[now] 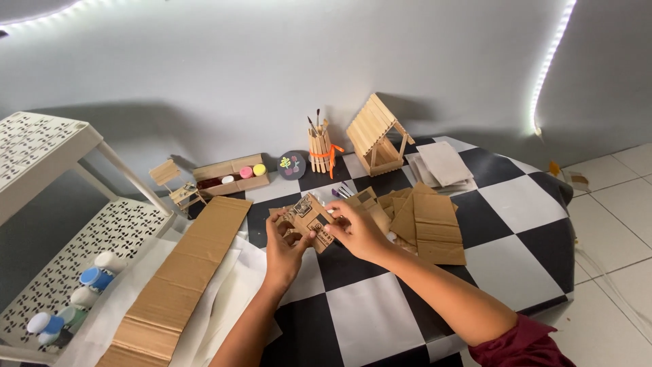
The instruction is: Cutting cardboard sheets into smaller pieces using scissors and stacking them.
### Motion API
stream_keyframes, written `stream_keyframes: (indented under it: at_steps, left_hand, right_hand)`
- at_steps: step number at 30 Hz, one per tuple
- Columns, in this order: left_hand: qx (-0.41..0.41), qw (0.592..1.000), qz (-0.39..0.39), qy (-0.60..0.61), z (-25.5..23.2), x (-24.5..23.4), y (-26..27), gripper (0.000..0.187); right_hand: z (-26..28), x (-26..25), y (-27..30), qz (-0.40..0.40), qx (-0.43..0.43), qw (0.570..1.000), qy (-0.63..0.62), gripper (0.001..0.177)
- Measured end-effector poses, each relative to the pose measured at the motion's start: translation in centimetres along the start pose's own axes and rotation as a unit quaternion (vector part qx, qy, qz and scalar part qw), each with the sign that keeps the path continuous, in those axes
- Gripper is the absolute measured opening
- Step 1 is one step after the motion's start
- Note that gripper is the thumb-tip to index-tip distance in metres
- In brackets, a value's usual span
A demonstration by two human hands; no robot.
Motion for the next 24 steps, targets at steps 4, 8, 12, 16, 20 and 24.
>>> stream_keyframes:
  at_steps: [4, 8, 12, 16, 20, 24]
  left_hand:
    - [0.021, 1.0, 0.02, -0.001, -1.5, 2.7, 0.6, 0.074]
    - [0.089, 0.987, 0.087, -0.106, -3.4, 7.7, 1.4, 0.047]
    - [0.172, 0.937, 0.192, -0.235, -4.1, 13.9, 3.9, 0.045]
    - [0.208, 0.921, 0.232, -0.234, -3.9, 19.4, 7.3, 0.03]
    - [0.256, 0.885, 0.334, -0.197, -2.4, 23.7, 10.3, 0.023]
    - [0.292, 0.869, 0.368, -0.157, -2.1, 24.2, 11.1, 0.023]
  right_hand:
    - [-0.4, -2.5, -2.1, 0.045, 0.058, 0.997, -0.037, 0.046]
    - [5.4, -9.9, -3.7, 0.096, 0.094, 0.988, 0.072, 0.027]
    - [3.4, -17.3, -3.2, 0.08, 0.15, 0.977, 0.128, 0.025]
    - [-3.8, -23.3, -2.0, 0.034, 0.196, 0.969, 0.148, 0.025]
    - [-8.9, -27.8, -1.2, 0.123, 0.206, 0.951, 0.196, 0.024]
    - [-10.1, -33.3, 2.1, 0.234, 0.402, 0.728, 0.504, 0.046]
Point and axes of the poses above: each hand's wrist, its own y-axis away from the middle knuckle, its own x-axis out of the palm, z = x × y, the point moved 9 cm from there along -y, towards the middle knuckle, and after that the axes turned 15 degrees about -z, right-handed, at the moved point
